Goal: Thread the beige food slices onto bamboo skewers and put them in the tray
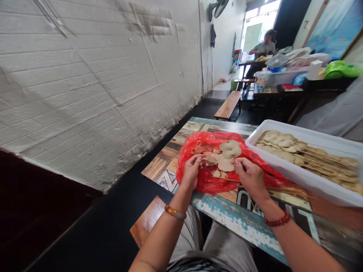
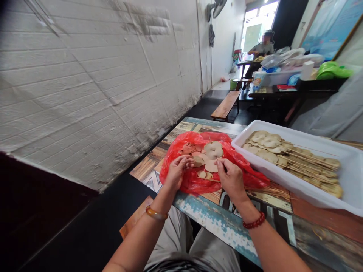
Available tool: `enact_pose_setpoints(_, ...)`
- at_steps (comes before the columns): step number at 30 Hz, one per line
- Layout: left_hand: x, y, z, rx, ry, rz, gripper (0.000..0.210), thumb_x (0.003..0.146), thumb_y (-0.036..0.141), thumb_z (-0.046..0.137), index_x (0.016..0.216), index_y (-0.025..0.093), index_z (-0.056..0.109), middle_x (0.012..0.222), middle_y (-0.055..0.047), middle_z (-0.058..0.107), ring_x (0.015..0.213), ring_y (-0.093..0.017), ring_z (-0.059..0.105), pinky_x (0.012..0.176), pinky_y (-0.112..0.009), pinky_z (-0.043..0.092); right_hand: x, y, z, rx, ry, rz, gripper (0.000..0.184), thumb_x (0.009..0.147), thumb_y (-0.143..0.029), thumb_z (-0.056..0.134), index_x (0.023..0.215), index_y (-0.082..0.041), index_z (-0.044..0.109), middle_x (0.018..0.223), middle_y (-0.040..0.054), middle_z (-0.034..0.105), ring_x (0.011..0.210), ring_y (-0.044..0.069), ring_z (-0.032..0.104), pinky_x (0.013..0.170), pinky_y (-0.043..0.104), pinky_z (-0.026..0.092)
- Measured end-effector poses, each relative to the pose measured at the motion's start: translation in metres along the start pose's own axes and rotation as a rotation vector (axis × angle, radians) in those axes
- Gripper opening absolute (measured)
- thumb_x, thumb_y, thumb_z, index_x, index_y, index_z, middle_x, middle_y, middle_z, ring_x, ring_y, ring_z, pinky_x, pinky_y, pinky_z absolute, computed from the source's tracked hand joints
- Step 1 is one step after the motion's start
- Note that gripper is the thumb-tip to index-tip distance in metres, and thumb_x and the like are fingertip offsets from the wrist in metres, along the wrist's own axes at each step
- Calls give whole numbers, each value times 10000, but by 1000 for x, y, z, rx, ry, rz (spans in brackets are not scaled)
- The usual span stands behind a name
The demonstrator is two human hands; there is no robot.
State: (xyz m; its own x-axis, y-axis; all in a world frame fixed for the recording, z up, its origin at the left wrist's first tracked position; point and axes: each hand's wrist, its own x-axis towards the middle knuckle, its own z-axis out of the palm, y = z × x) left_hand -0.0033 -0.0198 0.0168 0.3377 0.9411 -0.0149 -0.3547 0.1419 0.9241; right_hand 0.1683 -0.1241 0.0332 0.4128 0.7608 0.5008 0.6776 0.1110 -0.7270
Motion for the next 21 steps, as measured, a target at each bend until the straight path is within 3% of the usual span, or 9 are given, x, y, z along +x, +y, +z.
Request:
enact_pose_setpoints(6, 10, 2, 0, 330, -40, 112, 240, 720, 348, 634, 841, 143, 669, 719, -37, 663, 606, -120, 575, 622, -239, 440, 3, 5, -1, -1, 20, -19, 337, 908, -369, 376, 767, -172, 610, 675, 57, 641, 631, 168, 591, 630, 271, 432)
enact_pose_setpoints(11, 19, 0, -20, 753, 20, 316, 162, 742, 215, 563, 832, 163, 688, 814, -55, 684, 747, -164, 599, 692, -260, 441, 3, 0, -4, -2, 39, -35, 355, 919, -376, 343, 778, -172, 598, 674, 58, 630, 623, 171, 581, 623, 280, 430)
enact_pose_setpoints(16, 17, 6, -36, 1108, -44, 421, 221, 763, 159, 520, 913, 176, 682, 883, -67, 676, 820, -177, 592, 775, -300, 435, -3, -16, -10, 6, -21, -78, 334, 918, -379, 346, 809, -184, 595, 622, 25, 603, 585, 155, 573, 604, 261, 428)
enact_pose_setpoints(21, 18, 2, -31, 1239, -73, 436, 300, 790, 184, 508, 1062, 165, 636, 932, -86, 649, 850, -189, 575, 790, -310, 433, -19, -17, -15, -31, -32, -37, 319, 909, -379, 369, 768, -190, 583, 582, 3, 567, 571, 150, 561, 599, 253, 415)
